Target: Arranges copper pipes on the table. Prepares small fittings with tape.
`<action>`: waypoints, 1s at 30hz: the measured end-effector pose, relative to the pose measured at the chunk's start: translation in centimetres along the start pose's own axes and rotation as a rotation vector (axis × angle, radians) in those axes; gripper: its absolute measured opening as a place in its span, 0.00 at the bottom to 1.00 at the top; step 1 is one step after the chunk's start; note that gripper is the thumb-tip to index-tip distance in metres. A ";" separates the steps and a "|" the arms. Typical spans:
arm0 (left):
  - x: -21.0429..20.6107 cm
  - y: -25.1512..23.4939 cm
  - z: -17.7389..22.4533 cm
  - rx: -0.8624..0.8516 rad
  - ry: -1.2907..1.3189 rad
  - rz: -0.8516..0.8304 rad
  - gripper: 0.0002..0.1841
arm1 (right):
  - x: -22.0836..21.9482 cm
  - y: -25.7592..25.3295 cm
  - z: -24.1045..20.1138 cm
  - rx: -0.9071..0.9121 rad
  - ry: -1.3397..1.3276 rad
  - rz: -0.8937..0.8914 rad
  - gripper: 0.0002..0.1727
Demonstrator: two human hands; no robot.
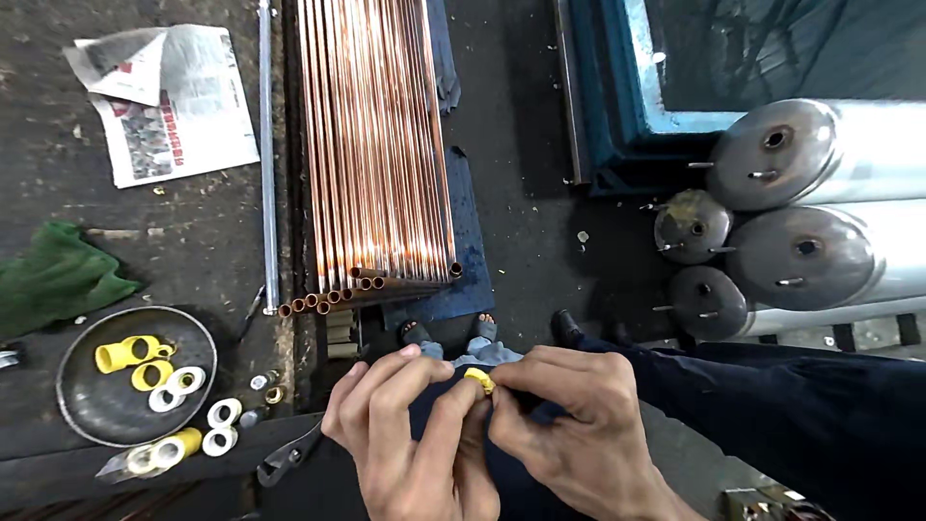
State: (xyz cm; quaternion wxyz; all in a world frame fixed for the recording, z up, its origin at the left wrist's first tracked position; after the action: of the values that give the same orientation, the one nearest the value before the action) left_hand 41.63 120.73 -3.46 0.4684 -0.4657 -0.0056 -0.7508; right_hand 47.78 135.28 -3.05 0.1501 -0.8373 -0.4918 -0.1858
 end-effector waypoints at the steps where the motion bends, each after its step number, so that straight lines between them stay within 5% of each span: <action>1: 0.0 -0.1 0.0 0.015 0.015 -0.007 0.07 | 0.0 0.0 0.0 -0.008 -0.013 0.002 0.05; 8: 0.2 -0.1 -1.1 0.174 0.284 -0.026 0.08 | 0.2 -0.6 0.5 -0.106 -0.252 -0.225 0.06; 12: -0.2 0.0 -1.7 0.254 0.447 -0.045 0.07 | 0.3 -0.7 0.1 -0.043 -0.124 -0.180 0.05; 22: -0.5 0.7 -1.4 0.247 0.379 -0.027 0.09 | -0.2 -0.1 -0.8 0.062 0.112 -0.020 0.05; 30: -0.8 0.6 -1.0 0.259 0.284 -0.066 0.10 | -0.4 -0.2 0.3 -0.083 -0.125 -0.032 0.02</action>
State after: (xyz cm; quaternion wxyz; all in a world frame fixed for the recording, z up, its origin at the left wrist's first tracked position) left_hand 41.43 120.51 -4.79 0.4956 -0.2907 -0.0514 -0.8169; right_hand 47.49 135.15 -3.50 0.0812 -0.8449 -0.5053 -0.1559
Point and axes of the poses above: each hand's wrist, its own y-axis away from the middle knuckle, its own x-axis out of the back of the hand, z = x × y, the point moved 5 cm from there along -y, towards the middle knuckle, and after that the axes turned 7 degrees about -x, right-handed, at the moved point
